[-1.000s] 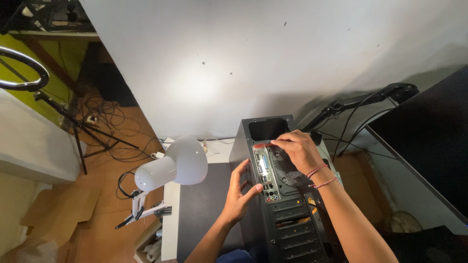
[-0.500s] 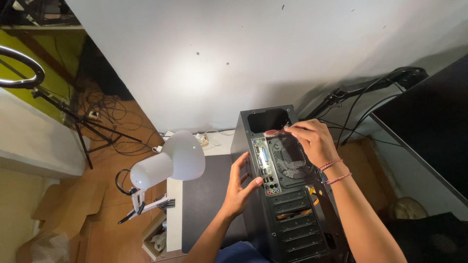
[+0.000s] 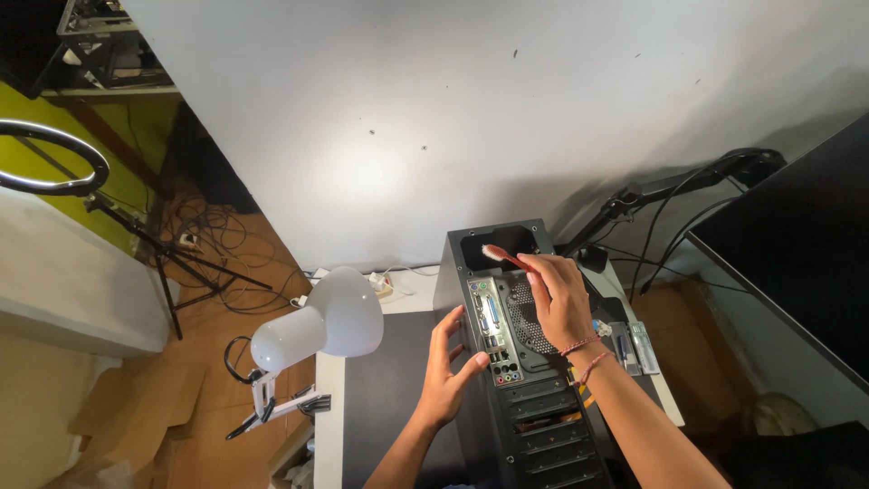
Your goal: The recorder uses a small brush to clean dust off the back panel and interior components of a black computer case.
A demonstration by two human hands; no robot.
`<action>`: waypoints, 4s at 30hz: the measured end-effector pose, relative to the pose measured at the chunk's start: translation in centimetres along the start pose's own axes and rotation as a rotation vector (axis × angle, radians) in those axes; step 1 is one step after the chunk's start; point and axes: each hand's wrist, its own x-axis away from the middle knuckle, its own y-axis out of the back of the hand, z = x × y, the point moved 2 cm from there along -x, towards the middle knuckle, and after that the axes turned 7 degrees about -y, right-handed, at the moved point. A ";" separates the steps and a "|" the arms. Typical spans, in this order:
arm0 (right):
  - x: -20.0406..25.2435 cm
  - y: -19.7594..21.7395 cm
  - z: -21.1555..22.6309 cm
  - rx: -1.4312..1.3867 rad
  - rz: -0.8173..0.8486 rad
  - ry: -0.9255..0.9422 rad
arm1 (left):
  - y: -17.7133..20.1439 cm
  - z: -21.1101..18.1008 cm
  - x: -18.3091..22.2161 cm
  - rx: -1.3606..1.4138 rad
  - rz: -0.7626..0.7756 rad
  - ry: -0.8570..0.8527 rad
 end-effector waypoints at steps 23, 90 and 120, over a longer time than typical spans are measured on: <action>0.5 0.0 -0.6 0.025 -0.009 0.025 | 0.2 -0.4 -0.1 -0.096 0.017 0.018; 0.3 0.5 -1.0 0.198 0.101 0.182 | -0.8 1.6 0.2 -0.055 -0.137 -0.064; 0.8 1.4 -0.3 -0.104 0.149 0.101 | -0.4 1.6 0.5 -0.064 -0.087 -0.054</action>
